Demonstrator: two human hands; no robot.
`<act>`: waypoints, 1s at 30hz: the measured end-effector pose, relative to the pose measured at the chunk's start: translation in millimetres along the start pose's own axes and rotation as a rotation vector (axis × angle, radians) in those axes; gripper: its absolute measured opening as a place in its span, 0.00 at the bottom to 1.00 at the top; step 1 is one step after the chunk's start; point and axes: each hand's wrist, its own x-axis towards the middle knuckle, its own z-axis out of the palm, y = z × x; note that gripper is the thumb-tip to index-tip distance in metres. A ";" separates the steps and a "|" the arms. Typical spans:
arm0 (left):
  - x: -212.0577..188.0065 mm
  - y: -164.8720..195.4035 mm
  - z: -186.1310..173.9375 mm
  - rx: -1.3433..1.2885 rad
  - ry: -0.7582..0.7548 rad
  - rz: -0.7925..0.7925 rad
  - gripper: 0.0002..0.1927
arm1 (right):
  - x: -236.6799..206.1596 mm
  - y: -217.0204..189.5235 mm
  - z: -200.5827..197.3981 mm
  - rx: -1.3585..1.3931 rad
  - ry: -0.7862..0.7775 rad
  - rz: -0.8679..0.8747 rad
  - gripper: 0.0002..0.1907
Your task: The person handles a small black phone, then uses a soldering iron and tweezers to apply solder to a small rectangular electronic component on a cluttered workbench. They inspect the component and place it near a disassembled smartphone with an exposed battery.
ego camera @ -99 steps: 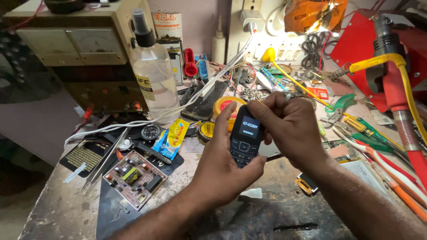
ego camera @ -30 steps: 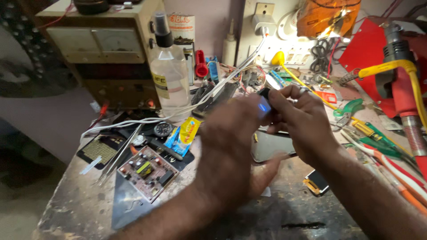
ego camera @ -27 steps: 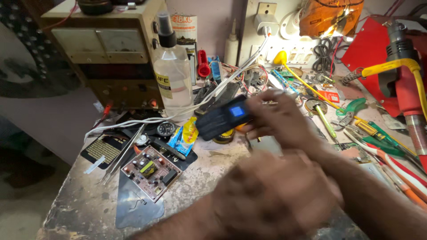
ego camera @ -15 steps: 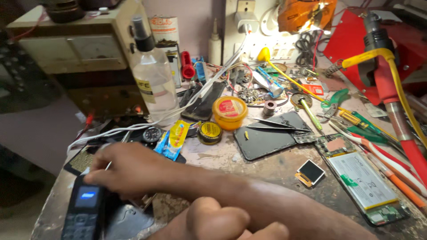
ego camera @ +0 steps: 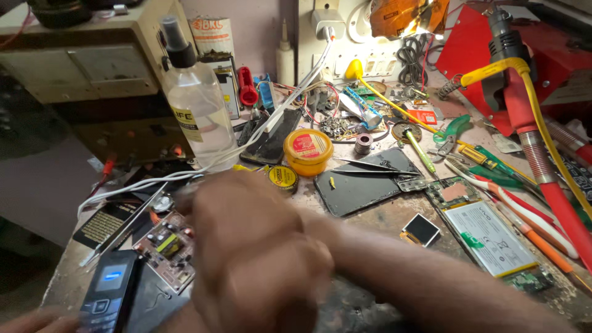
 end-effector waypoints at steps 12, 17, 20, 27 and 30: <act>-28.0 -41.5 61.8 -0.099 -0.538 -0.583 0.10 | -48.7 66.4 -231.6 -0.666 -0.416 0.652 0.13; -21.0 -44.3 78.0 -0.143 -0.967 -0.829 0.16 | -66.5 77.7 -249.6 -0.840 -0.314 0.694 0.17; -14.5 -48.3 80.1 -0.166 -1.143 -0.861 0.29 | -69.4 72.7 -267.5 -0.759 -0.476 0.710 0.19; -28.9 -59.8 75.4 -0.342 -1.132 -0.645 0.40 | -74.6 48.1 -264.0 -0.349 -0.792 0.625 0.26; -34.2 -63.3 68.9 -0.379 -1.053 -0.609 0.42 | -70.0 41.0 -254.4 -0.338 -0.726 0.664 0.24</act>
